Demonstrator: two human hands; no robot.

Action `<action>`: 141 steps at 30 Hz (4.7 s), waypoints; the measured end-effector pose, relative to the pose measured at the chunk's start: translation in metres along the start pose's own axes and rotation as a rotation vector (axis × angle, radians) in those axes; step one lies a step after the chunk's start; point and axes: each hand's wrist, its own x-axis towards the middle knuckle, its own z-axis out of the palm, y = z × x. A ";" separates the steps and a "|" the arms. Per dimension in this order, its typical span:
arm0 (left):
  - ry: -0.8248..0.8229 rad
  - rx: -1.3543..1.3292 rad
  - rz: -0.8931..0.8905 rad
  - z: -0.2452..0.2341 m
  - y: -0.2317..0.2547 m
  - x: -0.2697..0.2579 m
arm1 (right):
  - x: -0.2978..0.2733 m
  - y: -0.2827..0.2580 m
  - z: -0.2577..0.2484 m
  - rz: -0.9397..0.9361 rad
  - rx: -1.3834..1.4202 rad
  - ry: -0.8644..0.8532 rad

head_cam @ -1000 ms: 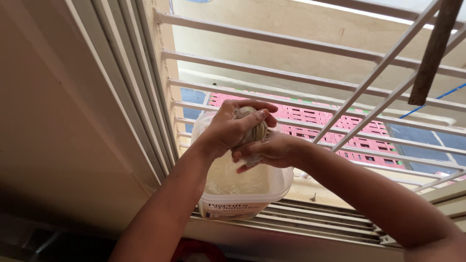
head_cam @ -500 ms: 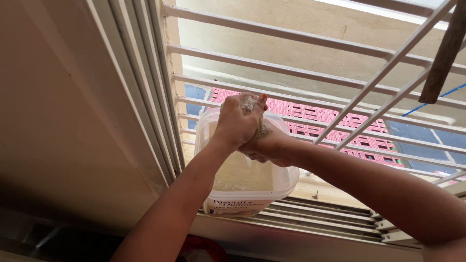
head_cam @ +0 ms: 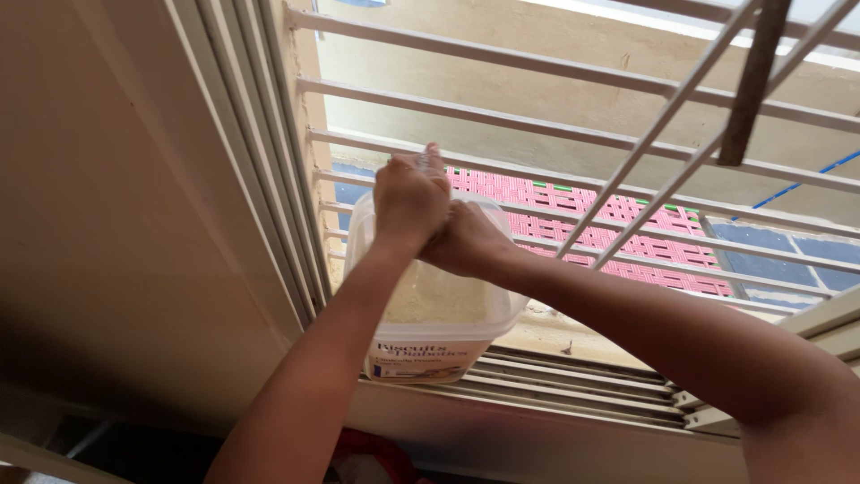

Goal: The person cleans the metal bars of a window grille using a cloth. They repeatedly dip the cloth into a plastic container of water, wring it out, and wipe the vertical and horizontal bars of the grille. The person works systematically across the window frame, ensuring each bar is wiped.

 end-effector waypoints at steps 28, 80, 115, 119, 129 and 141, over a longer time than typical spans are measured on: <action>-0.495 0.833 0.036 -0.024 -0.010 -0.077 | 0.005 0.038 -0.071 -0.611 -0.528 1.183; -0.682 0.810 -0.017 -0.030 -0.004 -0.076 | 0.011 0.091 -0.045 -0.418 -0.197 0.684; -0.804 0.952 -0.128 -0.026 0.013 -0.072 | -0.115 0.170 0.023 -0.256 -0.318 0.950; -0.695 0.907 -0.038 -0.033 0.034 -0.086 | -0.128 0.190 0.070 0.066 -0.088 0.595; -0.378 0.826 0.493 0.063 0.086 -0.145 | -0.105 0.199 0.017 -0.307 -0.247 1.333; -0.269 0.454 0.382 0.183 0.022 -0.180 | -0.142 0.253 0.128 -0.063 -0.095 0.817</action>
